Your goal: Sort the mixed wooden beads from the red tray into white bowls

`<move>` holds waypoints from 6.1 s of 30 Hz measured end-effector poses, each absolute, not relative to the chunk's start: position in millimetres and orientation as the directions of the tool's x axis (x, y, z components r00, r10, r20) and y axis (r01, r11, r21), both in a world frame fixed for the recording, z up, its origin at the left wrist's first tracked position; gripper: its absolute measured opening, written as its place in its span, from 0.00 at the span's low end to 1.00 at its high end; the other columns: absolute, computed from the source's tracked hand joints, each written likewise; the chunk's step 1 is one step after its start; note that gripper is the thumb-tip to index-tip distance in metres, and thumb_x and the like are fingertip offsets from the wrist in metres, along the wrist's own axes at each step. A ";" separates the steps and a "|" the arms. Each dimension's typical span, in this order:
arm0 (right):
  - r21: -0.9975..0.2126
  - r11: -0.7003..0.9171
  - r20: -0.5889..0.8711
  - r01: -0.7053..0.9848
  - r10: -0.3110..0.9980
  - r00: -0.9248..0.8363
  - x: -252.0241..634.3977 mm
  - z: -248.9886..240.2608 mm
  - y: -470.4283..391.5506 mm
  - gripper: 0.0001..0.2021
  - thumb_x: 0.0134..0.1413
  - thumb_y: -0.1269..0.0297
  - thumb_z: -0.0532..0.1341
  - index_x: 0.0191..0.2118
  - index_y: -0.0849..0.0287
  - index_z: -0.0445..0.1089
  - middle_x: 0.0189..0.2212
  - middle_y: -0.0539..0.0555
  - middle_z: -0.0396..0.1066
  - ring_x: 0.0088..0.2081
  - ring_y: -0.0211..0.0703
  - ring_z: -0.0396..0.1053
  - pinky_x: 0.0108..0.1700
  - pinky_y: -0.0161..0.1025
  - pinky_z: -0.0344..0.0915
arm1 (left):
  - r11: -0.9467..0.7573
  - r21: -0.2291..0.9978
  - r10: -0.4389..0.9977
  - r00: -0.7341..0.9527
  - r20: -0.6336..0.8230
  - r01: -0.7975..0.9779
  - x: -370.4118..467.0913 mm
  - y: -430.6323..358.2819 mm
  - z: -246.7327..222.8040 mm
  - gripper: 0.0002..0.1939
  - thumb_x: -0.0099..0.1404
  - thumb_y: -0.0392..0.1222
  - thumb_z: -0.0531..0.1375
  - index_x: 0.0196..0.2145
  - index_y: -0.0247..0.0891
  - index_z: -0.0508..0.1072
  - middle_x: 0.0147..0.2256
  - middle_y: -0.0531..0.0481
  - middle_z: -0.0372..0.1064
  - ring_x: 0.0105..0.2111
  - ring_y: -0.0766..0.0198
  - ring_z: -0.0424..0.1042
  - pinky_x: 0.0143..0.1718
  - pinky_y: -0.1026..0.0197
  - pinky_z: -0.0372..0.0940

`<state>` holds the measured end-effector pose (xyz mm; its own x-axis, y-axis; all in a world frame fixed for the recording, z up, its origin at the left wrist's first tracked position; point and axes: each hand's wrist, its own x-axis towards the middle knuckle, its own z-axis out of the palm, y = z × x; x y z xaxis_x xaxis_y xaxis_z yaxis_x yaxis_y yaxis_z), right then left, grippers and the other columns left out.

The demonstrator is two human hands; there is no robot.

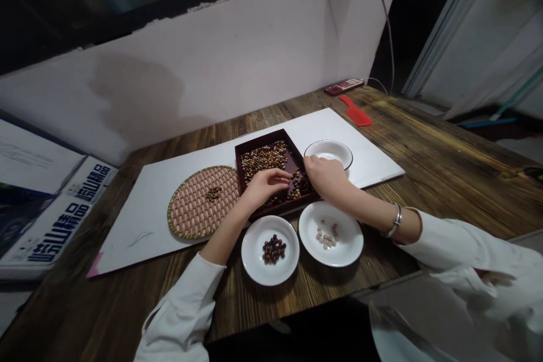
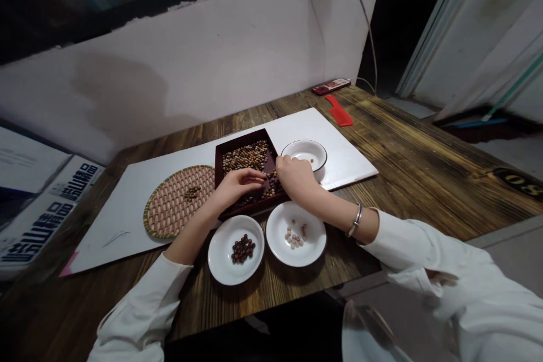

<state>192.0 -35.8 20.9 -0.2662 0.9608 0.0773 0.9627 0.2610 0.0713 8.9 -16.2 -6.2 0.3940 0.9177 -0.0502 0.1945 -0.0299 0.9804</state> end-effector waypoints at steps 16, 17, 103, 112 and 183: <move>0.070 0.255 0.047 0.964 0.965 -0.259 191.7 24.2 -36.9 0.14 0.61 0.77 0.44 0.46 0.67 0.64 0.39 0.66 0.71 0.39 0.51 0.73 0.32 0.39 0.60 | 0.319 0.898 0.940 0.221 -0.260 -0.302 -1.0 -13.4 13.0 0.15 0.61 0.25 0.57 0.44 0.37 0.73 0.41 0.47 0.74 0.36 0.71 0.73 0.47 0.65 0.68; 0.069 0.255 0.044 0.965 0.965 -0.258 191.8 24.2 -36.7 0.14 0.61 0.77 0.44 0.46 0.67 0.64 0.39 0.66 0.71 0.39 0.50 0.73 0.32 0.39 0.60 | 0.323 0.902 0.940 0.204 -0.272 -0.287 -0.1 -13.4 13.2 0.14 0.61 0.25 0.55 0.43 0.36 0.73 0.40 0.47 0.74 0.36 0.71 0.73 0.48 0.65 0.68; 0.088 0.264 0.074 0.960 0.960 -0.271 192.7 20.1 -35.3 0.13 0.61 0.78 0.44 0.44 0.68 0.64 0.37 0.64 0.71 0.38 0.48 0.73 0.30 0.36 0.55 | -0.377 0.733 0.821 -0.571 -0.018 -0.566 -11.1 -3.3 2.0 0.18 0.63 0.24 0.45 0.45 0.36 0.67 0.27 0.53 0.69 0.32 0.71 0.75 0.50 0.62 0.68; 0.089 0.260 0.067 0.962 0.962 -0.266 192.6 19.4 -34.6 0.13 0.61 0.78 0.45 0.44 0.67 0.64 0.38 0.65 0.71 0.38 0.49 0.73 0.32 0.37 0.58 | -0.322 0.747 0.830 -0.553 -0.072 -0.582 -9.1 -5.3 6.5 0.22 0.63 0.22 0.46 0.53 0.29 0.65 0.31 0.49 0.69 0.32 0.73 0.74 0.50 0.66 0.68; 0.089 0.259 0.053 0.962 0.963 -0.265 192.1 23.2 -36.7 0.13 0.61 0.77 0.45 0.45 0.66 0.64 0.39 0.65 0.71 0.39 0.50 0.73 0.31 0.38 0.58 | 0.016 0.965 0.978 -0.196 -0.070 -0.263 -1.4 -3.7 -4.0 0.18 0.56 0.25 0.55 0.40 0.38 0.77 0.54 0.45 0.69 0.55 0.61 0.67 0.62 0.53 0.54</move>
<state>192.1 -36.7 23.2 -0.2646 0.9629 0.0529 0.9617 0.2593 0.0893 -1.4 -3.7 -4.0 -0.1961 0.9781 -0.0697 -0.2633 0.0159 0.9646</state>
